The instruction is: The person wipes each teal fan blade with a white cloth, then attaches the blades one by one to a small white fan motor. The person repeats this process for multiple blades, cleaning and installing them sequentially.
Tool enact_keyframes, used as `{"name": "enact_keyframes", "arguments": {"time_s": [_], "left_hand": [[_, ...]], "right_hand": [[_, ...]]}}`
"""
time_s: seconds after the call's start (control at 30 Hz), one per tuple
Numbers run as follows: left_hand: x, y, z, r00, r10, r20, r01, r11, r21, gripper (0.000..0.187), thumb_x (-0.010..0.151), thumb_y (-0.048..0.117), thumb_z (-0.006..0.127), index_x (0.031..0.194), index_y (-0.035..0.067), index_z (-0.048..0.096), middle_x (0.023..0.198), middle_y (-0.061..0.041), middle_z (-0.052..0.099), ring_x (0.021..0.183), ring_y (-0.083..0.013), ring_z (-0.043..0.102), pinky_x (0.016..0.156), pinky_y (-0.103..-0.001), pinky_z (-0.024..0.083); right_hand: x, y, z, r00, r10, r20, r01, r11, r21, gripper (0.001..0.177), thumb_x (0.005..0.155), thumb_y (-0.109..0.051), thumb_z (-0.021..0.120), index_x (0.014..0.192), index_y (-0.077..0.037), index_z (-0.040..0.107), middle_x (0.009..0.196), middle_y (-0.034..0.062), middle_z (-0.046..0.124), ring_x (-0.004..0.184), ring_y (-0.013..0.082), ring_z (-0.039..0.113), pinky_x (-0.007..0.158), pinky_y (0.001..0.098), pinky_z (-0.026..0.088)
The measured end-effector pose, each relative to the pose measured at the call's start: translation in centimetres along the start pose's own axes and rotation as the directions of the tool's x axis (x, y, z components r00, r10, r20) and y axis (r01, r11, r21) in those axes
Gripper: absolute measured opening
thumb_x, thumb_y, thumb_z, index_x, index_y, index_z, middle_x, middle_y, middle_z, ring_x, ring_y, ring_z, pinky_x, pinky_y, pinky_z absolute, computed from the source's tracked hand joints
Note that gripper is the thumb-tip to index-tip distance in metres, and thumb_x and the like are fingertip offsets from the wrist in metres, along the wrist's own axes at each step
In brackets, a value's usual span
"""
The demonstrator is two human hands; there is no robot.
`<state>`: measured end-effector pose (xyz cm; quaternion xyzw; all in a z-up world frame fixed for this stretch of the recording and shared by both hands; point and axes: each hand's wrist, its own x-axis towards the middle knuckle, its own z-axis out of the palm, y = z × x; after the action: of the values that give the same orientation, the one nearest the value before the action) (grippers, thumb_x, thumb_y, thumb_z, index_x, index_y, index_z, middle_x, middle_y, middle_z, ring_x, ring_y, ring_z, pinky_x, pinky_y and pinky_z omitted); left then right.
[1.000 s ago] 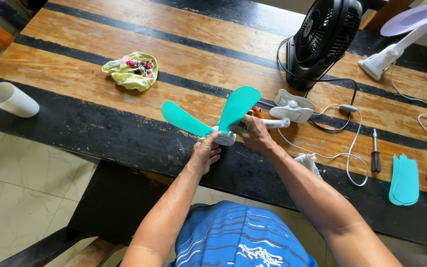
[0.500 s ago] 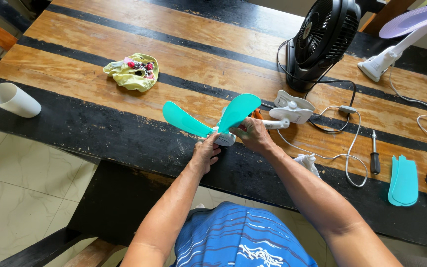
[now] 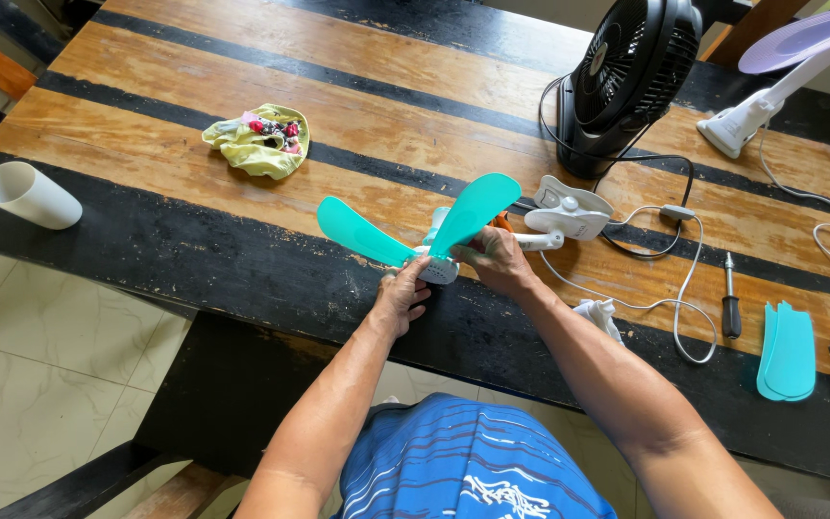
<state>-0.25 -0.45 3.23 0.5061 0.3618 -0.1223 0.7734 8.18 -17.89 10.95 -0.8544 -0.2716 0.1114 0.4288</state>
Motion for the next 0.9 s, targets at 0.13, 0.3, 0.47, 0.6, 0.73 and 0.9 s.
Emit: {"name": "enact_keyframes", "arguments": {"time_s": [0.13, 0.3, 0.47, 0.6, 0.73, 0.9], "left_hand": [[-0.3, 0.2, 0.0, 1.0, -0.004, 0.004, 0.004, 1.0, 0.007, 0.089, 0.073, 0.057, 0.078, 0.145, 0.016, 0.045, 0.131, -0.013, 0.058, 0.118, -0.0305, 0.062, 0.095, -0.052, 0.047], [-0.7, 0.3, 0.0, 1.0, 0.001, 0.023, -0.001, 1.0, 0.013, 0.088, 0.071, 0.059, 0.075, 0.146, 0.021, 0.048, 0.129, -0.012, 0.057, 0.115, -0.0288, 0.06, 0.095, -0.052, 0.045], [-0.8, 0.4, 0.1, 1.0, 0.006, 0.024, -0.006, 1.0, 0.018, 0.089, 0.072, 0.06, 0.074, 0.147, 0.02, 0.047, 0.131, -0.013, 0.056, 0.116, -0.0294, 0.06, 0.095, -0.053, 0.045], [-0.6, 0.4, 0.0, 0.999, 0.008, 0.033, -0.009, 1.0, 0.019, 0.088, 0.072, 0.06, 0.074, 0.147, 0.021, 0.048, 0.131, -0.013, 0.056, 0.117, -0.0295, 0.06, 0.096, -0.053, 0.045], [-0.3, 0.3, -0.1, 0.999, -0.001, 0.039, -0.001, 1.0, 0.026, 0.087, 0.073, 0.06, 0.073, 0.147, 0.021, 0.048, 0.132, -0.014, 0.056, 0.118, -0.0296, 0.06, 0.097, -0.053, 0.045], [0.4, -0.1, -0.3, 0.999, -0.006, 0.041, 0.006, 1.0, 0.02, 0.083, 0.076, 0.061, 0.071, 0.146, 0.023, 0.048, 0.134, -0.014, 0.056, 0.12, -0.0303, 0.06, 0.099, -0.054, 0.044]], "right_hand": [[0.0, 0.3, 0.1, 0.999, 0.047, -0.012, -0.047, 0.998, -0.041, 0.018, 0.092, -0.021, 0.078, 0.1, -0.005, 0.076, 0.085, 0.0077, 0.077, 0.077, 0.0163, 0.069, 0.069, 0.0335, 0.056], [-0.4, 0.6, 0.1, 0.999, -0.035, -0.01, 0.036, 0.998, 0.045, 0.017, 0.091, -0.019, 0.076, 0.101, -0.006, 0.074, 0.088, 0.0061, 0.079, 0.08, 0.0124, 0.074, 0.072, 0.0304, 0.059], [-0.5, 0.7, -0.1, 0.997, -0.079, -0.027, 0.079, 0.996, 0.03, 0.017, 0.091, -0.02, 0.076, 0.102, -0.006, 0.074, 0.09, 0.0056, 0.078, 0.083, 0.0133, 0.075, 0.074, 0.0303, 0.06], [-0.5, 0.2, -0.1, 0.996, -0.081, -0.024, 0.08, 0.996, -0.03, 0.017, 0.09, -0.02, 0.078, 0.102, -0.009, 0.076, 0.089, 0.0054, 0.078, 0.081, 0.0151, 0.073, 0.072, 0.0319, 0.059], [-0.4, -0.6, -0.1, 0.997, -0.076, -0.01, 0.074, 0.99, -0.124, 0.015, 0.09, -0.021, 0.078, 0.102, -0.011, 0.078, 0.085, 0.0054, 0.076, 0.075, 0.0157, 0.071, 0.068, 0.0338, 0.057], [-0.5, -1.6, -0.1, 0.982, -0.188, -0.033, 0.18, 0.969, -0.17, 0.013, 0.089, -0.018, 0.079, 0.099, -0.01, 0.078, 0.083, 0.008, 0.075, 0.072, 0.018, 0.071, 0.066, 0.034, 0.057]]}}
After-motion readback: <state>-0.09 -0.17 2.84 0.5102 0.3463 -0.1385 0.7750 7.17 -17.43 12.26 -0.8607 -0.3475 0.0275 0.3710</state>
